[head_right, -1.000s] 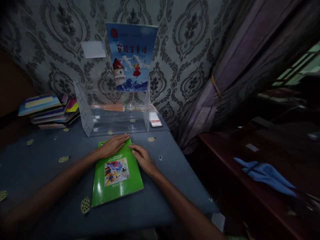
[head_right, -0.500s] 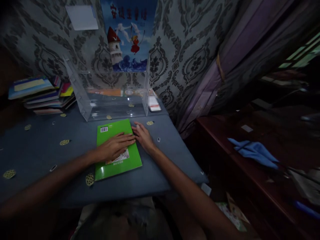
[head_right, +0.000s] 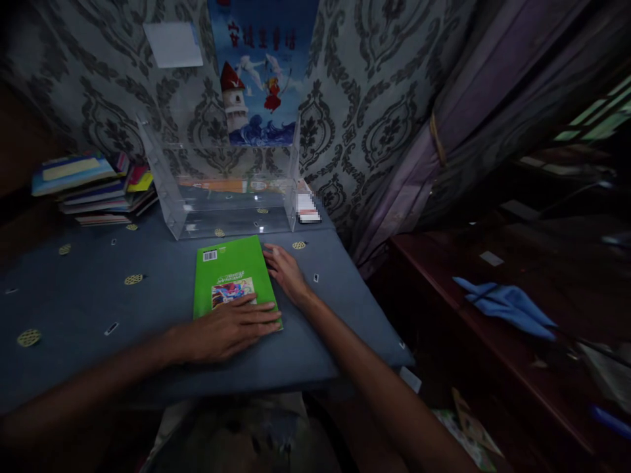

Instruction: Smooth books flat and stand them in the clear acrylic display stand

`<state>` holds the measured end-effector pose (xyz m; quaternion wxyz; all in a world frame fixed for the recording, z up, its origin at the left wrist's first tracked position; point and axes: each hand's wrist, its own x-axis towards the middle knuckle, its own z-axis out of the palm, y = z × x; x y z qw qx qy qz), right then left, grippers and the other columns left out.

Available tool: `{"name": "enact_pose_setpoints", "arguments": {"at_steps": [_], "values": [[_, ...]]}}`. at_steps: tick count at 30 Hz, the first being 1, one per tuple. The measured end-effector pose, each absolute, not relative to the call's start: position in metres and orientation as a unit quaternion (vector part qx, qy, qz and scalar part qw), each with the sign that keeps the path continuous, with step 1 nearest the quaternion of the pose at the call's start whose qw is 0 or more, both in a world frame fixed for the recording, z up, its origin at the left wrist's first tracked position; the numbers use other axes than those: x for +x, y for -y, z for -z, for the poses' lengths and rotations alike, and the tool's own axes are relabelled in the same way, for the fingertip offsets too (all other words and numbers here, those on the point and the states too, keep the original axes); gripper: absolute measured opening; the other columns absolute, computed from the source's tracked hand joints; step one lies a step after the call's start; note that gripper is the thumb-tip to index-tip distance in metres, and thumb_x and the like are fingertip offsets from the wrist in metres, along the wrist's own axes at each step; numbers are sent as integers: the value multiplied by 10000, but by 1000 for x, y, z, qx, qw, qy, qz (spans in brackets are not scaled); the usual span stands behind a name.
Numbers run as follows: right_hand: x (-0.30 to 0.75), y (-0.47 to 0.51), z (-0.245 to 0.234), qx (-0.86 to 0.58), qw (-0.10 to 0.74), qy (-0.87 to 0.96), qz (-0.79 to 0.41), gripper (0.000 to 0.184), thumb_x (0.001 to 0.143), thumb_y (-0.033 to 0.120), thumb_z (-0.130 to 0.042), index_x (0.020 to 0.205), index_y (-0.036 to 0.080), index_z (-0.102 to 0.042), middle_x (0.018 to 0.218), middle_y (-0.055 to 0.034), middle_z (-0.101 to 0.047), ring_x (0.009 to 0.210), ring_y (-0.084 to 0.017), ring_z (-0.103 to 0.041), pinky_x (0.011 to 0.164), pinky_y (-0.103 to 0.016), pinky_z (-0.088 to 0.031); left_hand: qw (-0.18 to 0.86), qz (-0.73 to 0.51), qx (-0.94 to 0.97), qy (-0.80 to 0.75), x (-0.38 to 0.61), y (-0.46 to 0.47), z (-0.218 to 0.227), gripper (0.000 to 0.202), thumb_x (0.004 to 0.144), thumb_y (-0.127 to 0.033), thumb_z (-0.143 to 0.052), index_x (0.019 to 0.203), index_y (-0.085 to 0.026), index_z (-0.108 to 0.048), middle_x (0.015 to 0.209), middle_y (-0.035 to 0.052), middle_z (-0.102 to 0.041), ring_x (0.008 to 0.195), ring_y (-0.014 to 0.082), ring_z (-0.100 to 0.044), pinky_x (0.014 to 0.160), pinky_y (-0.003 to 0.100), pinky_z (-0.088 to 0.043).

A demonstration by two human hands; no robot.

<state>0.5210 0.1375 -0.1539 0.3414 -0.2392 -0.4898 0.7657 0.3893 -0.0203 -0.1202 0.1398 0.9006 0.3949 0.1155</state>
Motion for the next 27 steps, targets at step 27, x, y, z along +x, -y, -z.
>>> {"name": "enact_pose_setpoints", "arguments": {"at_steps": [27], "values": [[527,-123,152,-293,369,737,-485,354,828,522,-630,1045,254,-708,1141,-78,-713,1128,-302,-614,1059,-527,-410,93,-161,781,-596,328,50,140,539,1027,-464,-362,1531,-300,-263,1561,46,-353,1466,232,-267,1205,521,-172]]}}
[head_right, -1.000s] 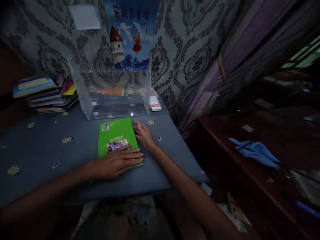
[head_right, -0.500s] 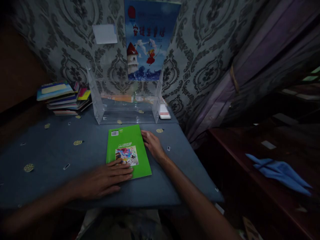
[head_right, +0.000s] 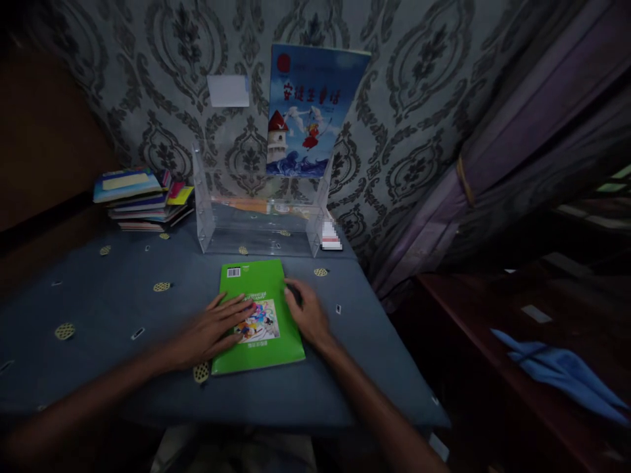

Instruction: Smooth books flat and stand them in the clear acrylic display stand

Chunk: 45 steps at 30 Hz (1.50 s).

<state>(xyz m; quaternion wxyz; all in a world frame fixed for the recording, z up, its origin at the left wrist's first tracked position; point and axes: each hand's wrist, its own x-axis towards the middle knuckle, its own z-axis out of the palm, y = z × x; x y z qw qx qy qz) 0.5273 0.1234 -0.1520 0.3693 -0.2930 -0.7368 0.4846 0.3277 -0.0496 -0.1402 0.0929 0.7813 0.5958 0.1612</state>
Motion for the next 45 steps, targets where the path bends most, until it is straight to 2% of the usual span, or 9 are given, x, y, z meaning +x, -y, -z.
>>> {"name": "enact_pose_setpoints", "arguments": {"at_steps": [5,8,11,21,24,30,34,40,45], "values": [[497,-96,133,-146,273,864,-398,368,953,413,-479,1227,241,-657,1373,-92,-599,1305,-264,-517,1119,-500,-370,75,-176,787,-587,328,51,144,487,1023,-430,-391,1477,-254,-384,1518,74,-430,1440,244,-329,1201,535,-189],[466,-83,126,-44,172,900,-398,441,980,443,-429,1340,236,-579,1447,-70,-532,1394,-229,-422,1170,-461,-313,67,-191,782,-589,330,52,145,377,1012,-397,-430,1330,-240,-559,1363,72,-594,1328,250,-485,1202,530,-200],[441,-85,128,-22,131,911,-390,481,966,498,-455,1367,251,-554,1454,-45,-525,1413,-222,-394,1203,-446,-248,71,-195,776,-596,332,53,144,347,1008,-390,-437,1270,-237,-605,1289,66,-642,1256,260,-545,1171,507,-286],[449,-158,155,-193,150,941,-232,561,972,451,-424,1445,151,-452,1534,-151,-390,1459,-286,-293,1192,-539,-208,78,-161,781,-599,330,51,145,532,1034,-436,-344,1537,-296,-243,1556,35,-368,1461,230,-283,1193,523,-217],[461,-167,165,-227,168,933,-223,591,974,450,-395,1456,110,-428,1548,-173,-362,1467,-289,-272,1190,-531,-234,77,-170,781,-596,330,52,146,532,1037,-429,-339,1543,-312,-225,1554,43,-370,1462,231,-279,1200,517,-197],[487,-157,176,-219,196,924,-245,610,943,513,-462,1475,221,-413,1565,-105,-357,1469,-287,-267,1194,-535,-235,81,-170,789,-585,327,53,147,551,1038,-436,-333,1553,-326,-170,1573,37,-329,1471,228,-253,1205,519,-172],[506,-137,171,-222,195,921,-256,645,927,512,-503,1473,179,-418,1578,-144,-318,1471,-311,-253,1187,-541,-241,88,-160,791,-585,326,53,145,542,1040,-446,-322,1550,-331,-179,1577,28,-321,1470,231,-256,1205,526,-169],[533,-102,165,-232,188,920,-255,618,945,487,-497,1497,235,-378,1588,-122,-298,1458,-302,-292,1193,-538,-232,77,-154,770,-614,331,59,152,501,1043,-433,-308,1531,-334,-252,1583,24,-309,1483,263,-211,1182,578,-200],[554,-72,161,-246,164,920,-258,644,951,483,-489,1524,239,-323,1601,-120,-251,1465,-311,-269,1195,-539,-242,73,-186,755,-625,335,67,157,493,1044,-397,-322,1528,-309,-278,1587,43,-304,1489,260,-186,1172,529,-277]]}}
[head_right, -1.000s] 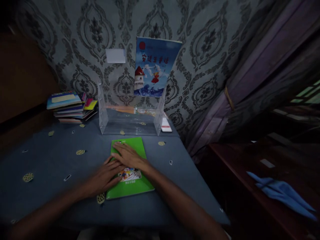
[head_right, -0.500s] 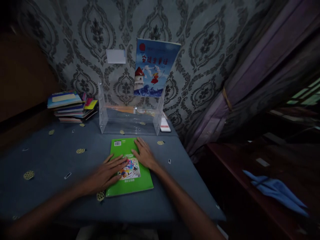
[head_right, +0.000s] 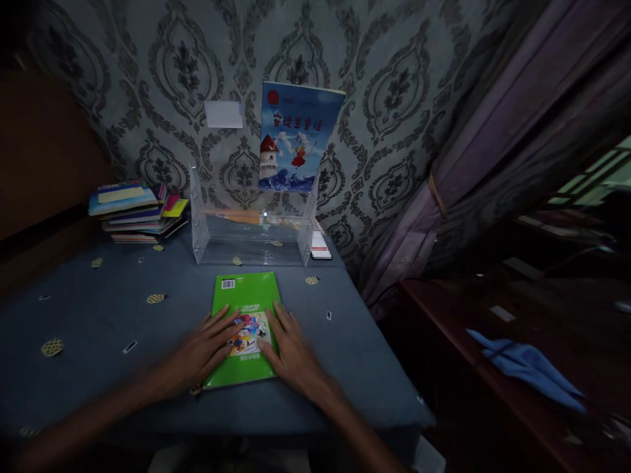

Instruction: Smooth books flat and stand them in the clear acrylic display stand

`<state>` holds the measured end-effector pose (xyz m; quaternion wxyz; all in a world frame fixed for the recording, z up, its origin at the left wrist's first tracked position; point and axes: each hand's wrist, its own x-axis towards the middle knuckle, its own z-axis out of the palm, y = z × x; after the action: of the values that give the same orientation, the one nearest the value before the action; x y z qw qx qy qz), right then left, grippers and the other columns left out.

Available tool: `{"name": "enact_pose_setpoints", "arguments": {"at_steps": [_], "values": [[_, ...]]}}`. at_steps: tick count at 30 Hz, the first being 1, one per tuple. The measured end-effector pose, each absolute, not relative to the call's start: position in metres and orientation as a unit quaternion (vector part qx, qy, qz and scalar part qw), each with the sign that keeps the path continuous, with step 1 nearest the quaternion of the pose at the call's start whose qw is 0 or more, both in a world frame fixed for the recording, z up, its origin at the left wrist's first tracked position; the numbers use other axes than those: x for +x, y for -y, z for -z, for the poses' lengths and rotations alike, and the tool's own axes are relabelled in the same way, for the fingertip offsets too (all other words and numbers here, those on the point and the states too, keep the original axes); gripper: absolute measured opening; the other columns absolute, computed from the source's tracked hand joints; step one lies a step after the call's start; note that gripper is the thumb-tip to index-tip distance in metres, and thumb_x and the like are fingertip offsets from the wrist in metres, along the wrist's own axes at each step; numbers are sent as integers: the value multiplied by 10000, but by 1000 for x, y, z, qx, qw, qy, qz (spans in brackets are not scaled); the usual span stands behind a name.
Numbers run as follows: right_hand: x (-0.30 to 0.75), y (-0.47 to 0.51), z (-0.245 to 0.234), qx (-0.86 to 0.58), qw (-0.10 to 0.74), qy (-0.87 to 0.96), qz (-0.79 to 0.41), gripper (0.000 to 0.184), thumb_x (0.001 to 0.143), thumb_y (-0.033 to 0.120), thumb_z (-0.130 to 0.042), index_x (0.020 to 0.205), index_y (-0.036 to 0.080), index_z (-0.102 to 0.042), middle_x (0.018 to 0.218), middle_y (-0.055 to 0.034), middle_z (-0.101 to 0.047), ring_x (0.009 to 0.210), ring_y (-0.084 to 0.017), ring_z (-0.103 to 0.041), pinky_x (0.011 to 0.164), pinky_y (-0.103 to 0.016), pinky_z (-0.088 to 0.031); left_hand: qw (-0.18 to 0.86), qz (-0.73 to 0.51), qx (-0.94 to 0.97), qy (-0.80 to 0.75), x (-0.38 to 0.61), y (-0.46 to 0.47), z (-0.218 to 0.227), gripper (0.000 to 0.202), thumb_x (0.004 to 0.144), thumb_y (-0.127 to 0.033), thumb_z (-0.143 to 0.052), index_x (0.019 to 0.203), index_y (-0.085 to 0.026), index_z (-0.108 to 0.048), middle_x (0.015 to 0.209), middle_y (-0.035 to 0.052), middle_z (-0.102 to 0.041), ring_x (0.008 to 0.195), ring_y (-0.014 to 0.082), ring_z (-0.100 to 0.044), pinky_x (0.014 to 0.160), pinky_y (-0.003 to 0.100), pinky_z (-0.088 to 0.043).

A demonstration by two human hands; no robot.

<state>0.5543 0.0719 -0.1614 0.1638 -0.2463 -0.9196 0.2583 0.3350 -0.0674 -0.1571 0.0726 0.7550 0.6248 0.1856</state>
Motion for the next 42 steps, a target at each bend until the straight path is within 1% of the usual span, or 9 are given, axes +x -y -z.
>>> {"name": "enact_pose_setpoints", "arguments": {"at_steps": [7,11,15,21,26,31,35,38,42], "values": [[593,-31,160,-232,88,939,-238,939,837,602,-617,1562,252,-135,1630,-127,-119,1481,-340,-194,1169,-534,-301,129,-163,767,-607,340,90,144,519,1044,-399,-322,1546,-328,-209,1617,28,-212,1501,274,-100,1186,544,-227],[615,-8,174,-197,89,960,-178,1129,728,580,-746,1567,238,-71,1626,-154,-101,1461,-384,-229,1132,-539,-361,191,-136,786,-572,343,113,135,831,932,-571,-512,1562,-323,-30,1633,64,-92,1495,343,-35,1174,590,-190],[632,7,190,-182,146,967,-101,961,812,476,-699,1565,300,-128,1596,-90,-263,1400,-343,-393,1056,-453,-481,242,-88,821,-509,341,130,129,1106,783,-596,-699,1554,-331,48,1629,96,-14,1479,407,-35,1140,665,-165],[643,-2,176,-98,204,973,-53,770,861,647,-535,1517,298,-331,1483,-75,-487,1296,-317,-530,997,-447,-518,238,-85,840,-481,340,137,120,1072,800,-266,-740,1556,-362,14,1623,89,-102,1475,378,-156,1162,652,-120],[640,-21,137,-81,275,954,-86,729,818,660,-598,1451,332,-445,1329,-63,-639,1244,-325,-565,1079,-563,-407,212,-166,842,-468,329,131,111,915,858,-422,-676,1556,-374,-87,1607,73,-237,1454,347,-269,1170,642,-17],[621,-42,99,-133,331,912,-203,607,811,678,-593,1302,320,-607,1213,-87,-704,1164,-323,-619,1063,-602,-393,254,-329,780,-467,323,102,88,693,849,-652,-579,1439,-323,-422,1447,92,-504,1322,325,-469,1177,559,-172],[588,-61,104,-170,424,843,-285,521,881,666,-489,1116,254,-705,1171,-119,-708,1161,-317,-588,987,-527,-463,302,-501,692,-423,329,74,80,712,802,-790,-484,1185,-204,-613,1171,131,-629,1109,315,-578,984,451,-430],[559,-72,122,-229,460,785,-346,532,963,612,-333,1097,234,-684,1108,-103,-696,1089,-264,-605,964,-447,-476,274,-590,624,-433,330,51,83,655,846,-773,-429,966,-167,-647,959,101,-642,914,251,-595,833,354,-477],[523,-89,132,-280,479,741,-379,485,956,614,-336,996,238,-640,911,-64,-682,882,-230,-631,805,-361,-521,196,-684,483,-511,325,15,80,643,817,-794,-455,796,-176,-629,732,33,-606,767,201,-578,702,287,-486]]}}
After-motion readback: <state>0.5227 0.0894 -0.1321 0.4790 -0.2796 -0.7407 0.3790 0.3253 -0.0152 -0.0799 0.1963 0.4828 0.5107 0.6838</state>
